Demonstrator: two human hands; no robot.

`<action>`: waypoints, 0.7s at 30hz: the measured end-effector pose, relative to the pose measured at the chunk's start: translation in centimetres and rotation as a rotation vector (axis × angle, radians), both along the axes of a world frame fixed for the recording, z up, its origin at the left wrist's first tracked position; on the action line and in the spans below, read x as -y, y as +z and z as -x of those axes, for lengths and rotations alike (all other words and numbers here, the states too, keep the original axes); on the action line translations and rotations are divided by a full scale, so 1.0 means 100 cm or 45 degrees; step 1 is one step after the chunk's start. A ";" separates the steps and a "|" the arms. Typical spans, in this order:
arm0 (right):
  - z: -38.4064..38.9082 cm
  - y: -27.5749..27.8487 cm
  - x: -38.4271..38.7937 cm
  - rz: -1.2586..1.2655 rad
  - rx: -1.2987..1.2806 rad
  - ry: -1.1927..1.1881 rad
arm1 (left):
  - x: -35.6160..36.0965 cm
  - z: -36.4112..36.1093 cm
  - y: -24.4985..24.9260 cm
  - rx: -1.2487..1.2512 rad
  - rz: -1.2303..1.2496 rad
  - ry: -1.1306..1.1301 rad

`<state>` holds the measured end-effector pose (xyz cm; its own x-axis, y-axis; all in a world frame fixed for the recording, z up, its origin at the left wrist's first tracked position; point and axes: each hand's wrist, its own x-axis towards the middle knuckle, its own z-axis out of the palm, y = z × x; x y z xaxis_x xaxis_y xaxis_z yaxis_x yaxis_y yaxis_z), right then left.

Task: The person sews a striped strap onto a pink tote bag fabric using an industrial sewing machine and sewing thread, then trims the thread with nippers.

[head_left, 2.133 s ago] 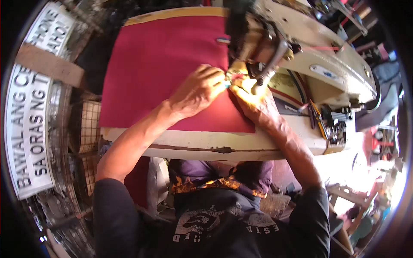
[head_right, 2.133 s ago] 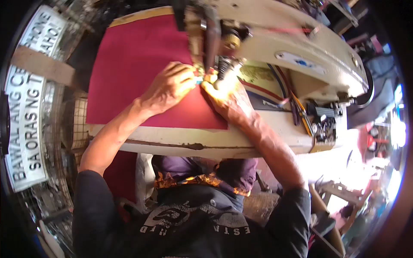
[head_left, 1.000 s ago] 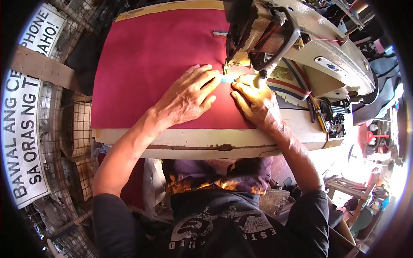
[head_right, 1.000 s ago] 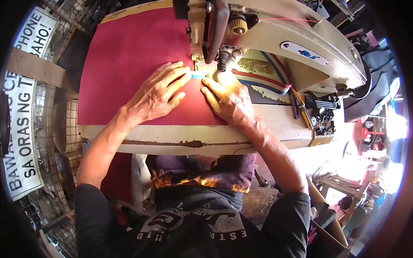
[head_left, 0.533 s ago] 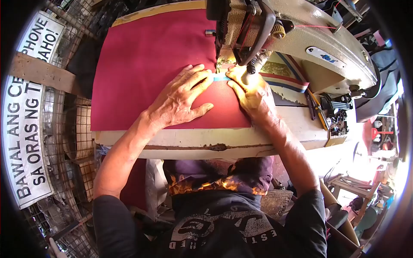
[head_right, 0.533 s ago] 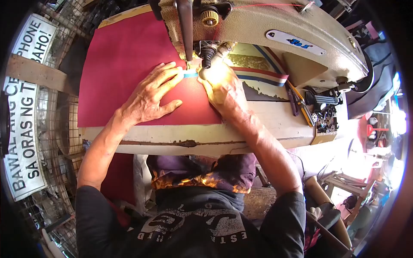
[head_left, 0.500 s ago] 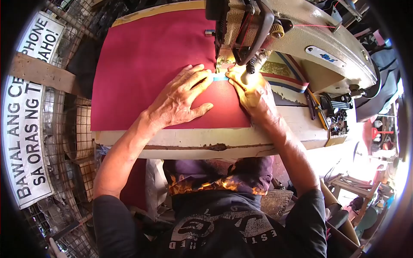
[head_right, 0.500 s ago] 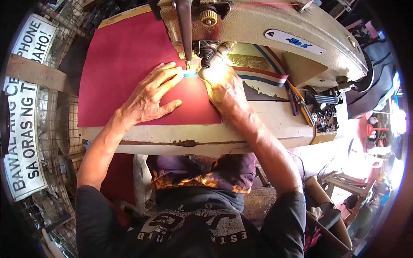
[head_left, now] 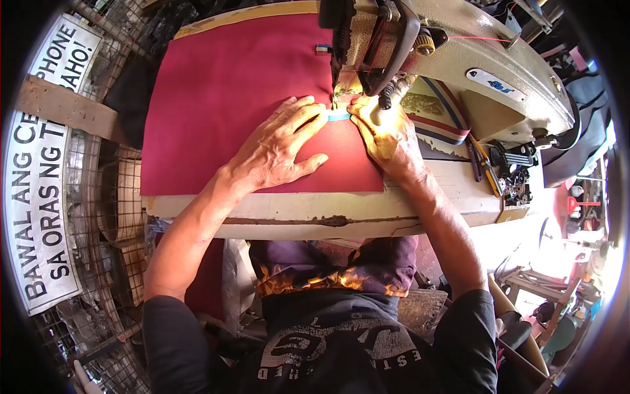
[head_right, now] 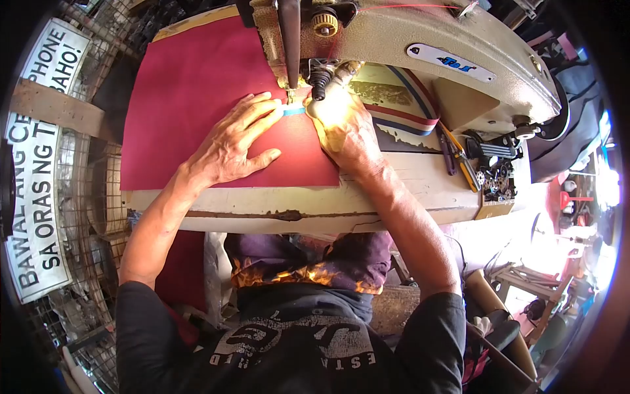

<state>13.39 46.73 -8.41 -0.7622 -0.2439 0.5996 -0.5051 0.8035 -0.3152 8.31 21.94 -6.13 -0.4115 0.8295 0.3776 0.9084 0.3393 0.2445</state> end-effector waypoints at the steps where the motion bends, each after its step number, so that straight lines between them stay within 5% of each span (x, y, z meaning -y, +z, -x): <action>1: 0.000 0.001 0.001 0.007 0.002 0.000 | 0.000 0.000 0.000 0.002 -0.002 -0.001; 21: -0.009 0.006 0.002 -0.094 0.148 -0.088 | -0.001 -0.002 -0.001 0.007 -0.012 0.007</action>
<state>14.26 46.53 -7.79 -0.8418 -0.2288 0.4889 -0.4117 0.8580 -0.3073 8.51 22.06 -6.22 -0.4180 0.8236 0.3834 0.9052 0.3416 0.2529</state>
